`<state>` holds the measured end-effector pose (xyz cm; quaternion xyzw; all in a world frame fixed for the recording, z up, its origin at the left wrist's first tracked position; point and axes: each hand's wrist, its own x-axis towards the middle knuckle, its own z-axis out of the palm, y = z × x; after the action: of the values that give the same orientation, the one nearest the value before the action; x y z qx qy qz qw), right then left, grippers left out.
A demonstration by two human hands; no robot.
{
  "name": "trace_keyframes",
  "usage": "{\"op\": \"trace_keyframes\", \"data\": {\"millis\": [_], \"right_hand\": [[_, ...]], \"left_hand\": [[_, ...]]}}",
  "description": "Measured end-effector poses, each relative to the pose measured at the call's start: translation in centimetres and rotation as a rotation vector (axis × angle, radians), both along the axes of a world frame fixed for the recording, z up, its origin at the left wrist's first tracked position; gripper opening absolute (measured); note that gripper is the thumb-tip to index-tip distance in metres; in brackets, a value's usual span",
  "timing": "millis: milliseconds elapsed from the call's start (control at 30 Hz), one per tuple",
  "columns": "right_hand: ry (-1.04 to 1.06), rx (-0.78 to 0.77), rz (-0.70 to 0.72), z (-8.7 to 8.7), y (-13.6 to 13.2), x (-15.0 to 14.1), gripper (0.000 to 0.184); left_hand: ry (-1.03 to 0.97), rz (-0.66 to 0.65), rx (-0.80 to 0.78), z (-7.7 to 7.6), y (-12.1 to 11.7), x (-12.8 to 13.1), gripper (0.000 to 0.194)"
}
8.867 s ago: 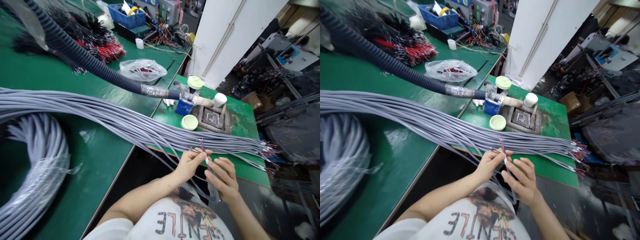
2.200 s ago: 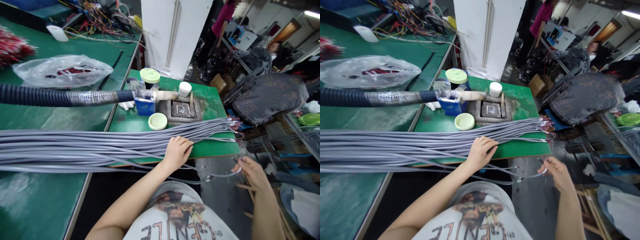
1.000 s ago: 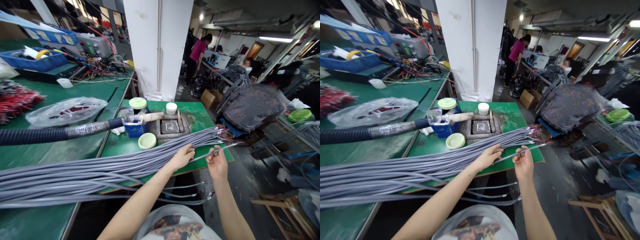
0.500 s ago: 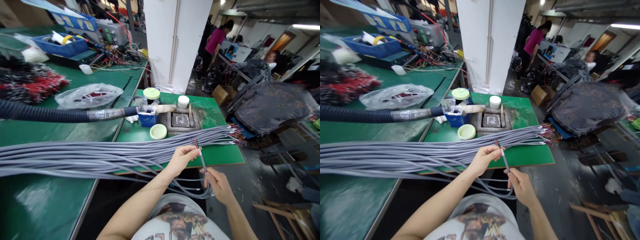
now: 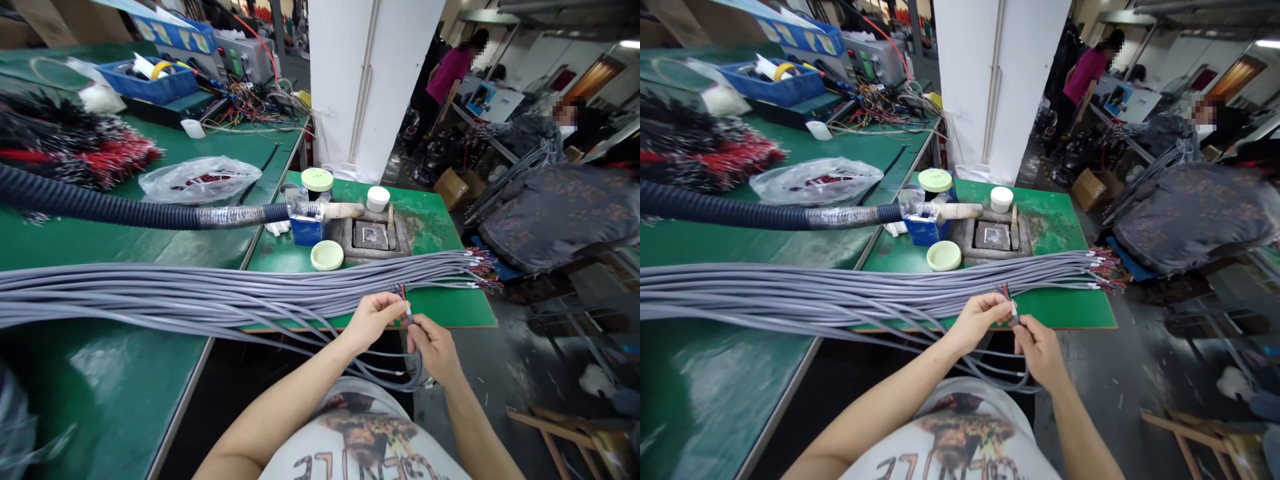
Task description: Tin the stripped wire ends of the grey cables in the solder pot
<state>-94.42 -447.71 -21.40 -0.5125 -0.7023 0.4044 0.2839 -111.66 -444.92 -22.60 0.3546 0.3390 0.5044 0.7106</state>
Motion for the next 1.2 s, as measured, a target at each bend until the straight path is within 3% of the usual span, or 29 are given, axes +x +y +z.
{"op": "trace_keyframes", "data": {"millis": [233, 333, 733, 933, 1100, 1200], "right_hand": [[0.196, -0.192, 0.112, -0.5, 0.7, 0.1, 0.028], [0.247, -0.227, 0.126, -1.0, 0.8, 0.0, 0.029], [0.238, -0.223, 0.215, -0.4, 1.1, -0.4, 0.031], [0.226, -0.227, 0.236, -0.4, 1.4, -0.4, 0.029], [0.273, -0.239, 0.129, -0.1, 1.7, -1.0, 0.023], [0.239, -0.083, -0.013, -0.1, 1.6, -2.2, 0.037]], "left_hand": [[-0.146, 0.054, -0.093, 0.1, 1.2, -1.2, 0.034], [-0.170, 0.029, -0.045, 0.1, 1.6, -1.5, 0.032], [-0.100, -0.054, 0.231, -0.6, 2.0, -3.0, 0.019], [-0.184, -0.068, 0.160, -0.3, 1.8, -2.8, 0.022], [-0.230, -0.006, 0.022, -0.8, 1.4, -1.9, 0.023], [-0.212, 0.015, -0.029, -1.0, 0.9, -1.0, 0.020]]}}
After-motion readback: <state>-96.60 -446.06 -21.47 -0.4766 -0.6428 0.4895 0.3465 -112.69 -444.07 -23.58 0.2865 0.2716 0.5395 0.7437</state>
